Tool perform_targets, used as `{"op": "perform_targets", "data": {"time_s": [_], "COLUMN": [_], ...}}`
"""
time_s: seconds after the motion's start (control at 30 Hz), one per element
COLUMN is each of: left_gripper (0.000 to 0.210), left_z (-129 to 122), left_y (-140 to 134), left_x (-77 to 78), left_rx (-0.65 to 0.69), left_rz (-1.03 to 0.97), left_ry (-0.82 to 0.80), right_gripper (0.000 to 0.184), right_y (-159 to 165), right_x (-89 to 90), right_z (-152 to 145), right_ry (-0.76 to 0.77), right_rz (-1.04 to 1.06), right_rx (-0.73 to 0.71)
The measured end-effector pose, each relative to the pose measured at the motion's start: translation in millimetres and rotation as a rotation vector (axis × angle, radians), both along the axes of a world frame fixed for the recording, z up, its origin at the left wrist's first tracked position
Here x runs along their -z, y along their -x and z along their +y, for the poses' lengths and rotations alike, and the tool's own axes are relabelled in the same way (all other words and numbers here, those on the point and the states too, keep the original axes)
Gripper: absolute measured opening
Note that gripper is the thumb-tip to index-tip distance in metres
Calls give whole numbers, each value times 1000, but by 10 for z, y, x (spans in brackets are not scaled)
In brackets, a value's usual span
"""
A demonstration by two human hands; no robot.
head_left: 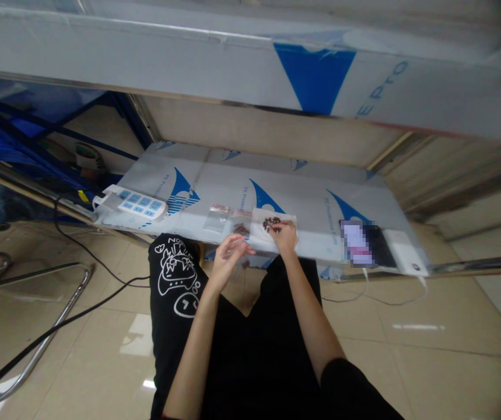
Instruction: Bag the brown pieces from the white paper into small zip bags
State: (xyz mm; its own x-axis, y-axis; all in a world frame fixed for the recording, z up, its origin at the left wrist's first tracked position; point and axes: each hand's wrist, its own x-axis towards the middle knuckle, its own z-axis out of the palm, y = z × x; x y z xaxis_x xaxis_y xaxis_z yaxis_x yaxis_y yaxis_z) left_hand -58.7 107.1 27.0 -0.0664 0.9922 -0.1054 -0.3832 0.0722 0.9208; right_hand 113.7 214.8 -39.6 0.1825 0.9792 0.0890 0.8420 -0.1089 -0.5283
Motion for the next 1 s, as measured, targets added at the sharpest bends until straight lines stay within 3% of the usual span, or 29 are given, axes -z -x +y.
{"op": "perform_targets", "data": {"time_s": [0.1,0.2,0.27,0.4,0.53,0.63,0.7,0.77,0.9,1.0], "left_gripper": [27,28,26,22,17,14,16,19,22,22], "left_z": [-2,-1,2,6,10,8,-1,-14,-27,-18], "left_y": [-3,0,5,16,14,-5,-19,-24,12,55], "left_x": [-13,-22,-19,34,118,137,112,63,-33,-50], "left_rx": [-2,-15,-8,85,212,270,273,258,187,85], "left_rz": [31,68,113,265,450,509,500,458,275,151], "left_ry": [7,31,34,-2,-77,-124,-120,-77,60,67], "right_gripper": [16,14,13,9,9,12,12,10,17,18], "right_y": [11,13,19,63,137,161,133,56,-225,-452], "right_x": [-31,-172,-339,-791,-1179,-1292,-1270,-1174,-792,-453], "right_z": [2,-10,-53,-264,-530,-614,-590,-517,-340,-281], "right_ry": [-29,-67,-113,-229,-105,-28,-16,-53,-168,-48], "right_rz": [44,114,197,432,330,272,305,367,360,177], "right_rx": [-6,-69,-197,-614,-861,-964,-965,-877,-488,-255]}}
